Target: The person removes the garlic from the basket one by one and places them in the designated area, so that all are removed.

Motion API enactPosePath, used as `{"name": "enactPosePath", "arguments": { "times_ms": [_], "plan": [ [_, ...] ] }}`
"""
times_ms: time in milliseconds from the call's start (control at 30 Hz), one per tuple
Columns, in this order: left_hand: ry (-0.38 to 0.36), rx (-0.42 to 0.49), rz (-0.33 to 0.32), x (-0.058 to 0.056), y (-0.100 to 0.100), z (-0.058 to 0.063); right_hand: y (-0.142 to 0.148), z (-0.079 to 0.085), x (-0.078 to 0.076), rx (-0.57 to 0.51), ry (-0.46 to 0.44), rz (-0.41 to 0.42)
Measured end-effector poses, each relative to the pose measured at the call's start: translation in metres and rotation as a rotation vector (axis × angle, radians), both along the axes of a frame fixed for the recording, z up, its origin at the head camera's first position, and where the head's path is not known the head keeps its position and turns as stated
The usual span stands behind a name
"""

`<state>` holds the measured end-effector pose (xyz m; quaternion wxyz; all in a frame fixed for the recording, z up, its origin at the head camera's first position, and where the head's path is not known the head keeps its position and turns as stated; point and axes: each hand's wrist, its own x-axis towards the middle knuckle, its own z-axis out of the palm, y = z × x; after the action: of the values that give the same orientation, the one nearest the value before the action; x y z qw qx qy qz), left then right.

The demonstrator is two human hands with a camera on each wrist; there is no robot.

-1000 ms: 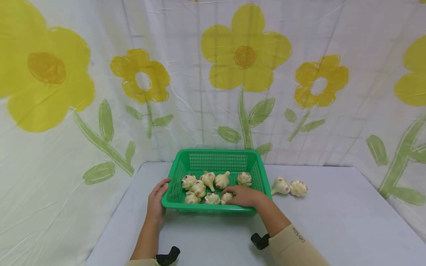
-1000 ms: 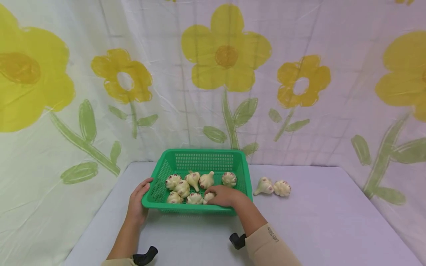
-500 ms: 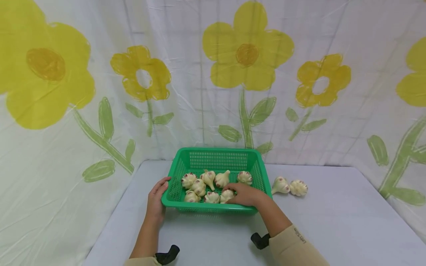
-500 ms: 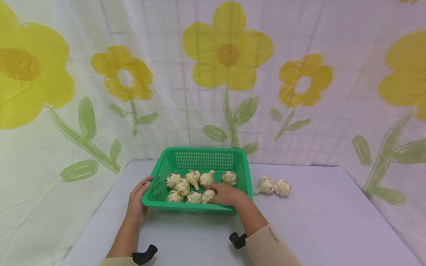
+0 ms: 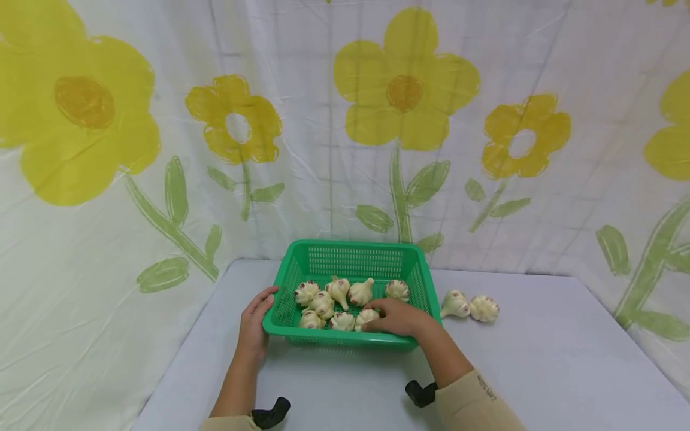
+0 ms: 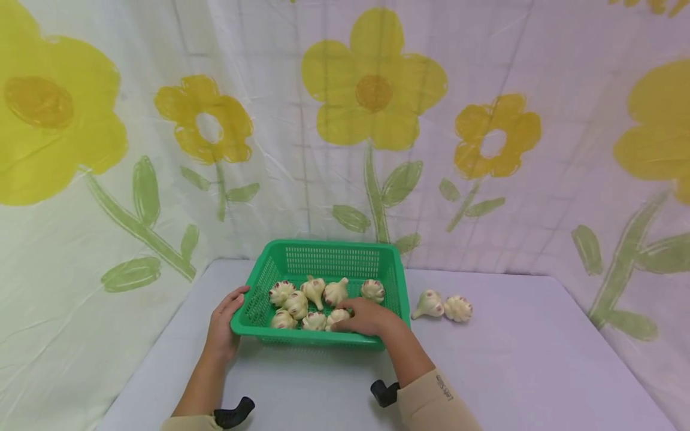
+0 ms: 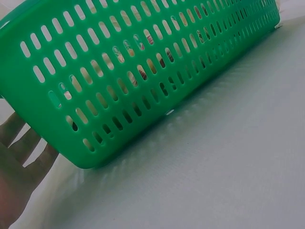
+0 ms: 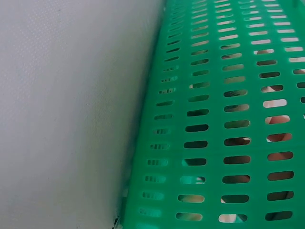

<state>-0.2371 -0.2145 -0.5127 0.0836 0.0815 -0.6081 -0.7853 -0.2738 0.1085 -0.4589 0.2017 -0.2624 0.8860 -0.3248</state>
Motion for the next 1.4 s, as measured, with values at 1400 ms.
{"name": "enactPosePath", "arguments": {
  "times_ms": [1400],
  "plan": [
    [-0.017,0.017,0.009,-0.0015,-0.0004,-0.0015,0.0048,0.0015,0.0022,-0.04,0.067,-0.017]
  ]
}}
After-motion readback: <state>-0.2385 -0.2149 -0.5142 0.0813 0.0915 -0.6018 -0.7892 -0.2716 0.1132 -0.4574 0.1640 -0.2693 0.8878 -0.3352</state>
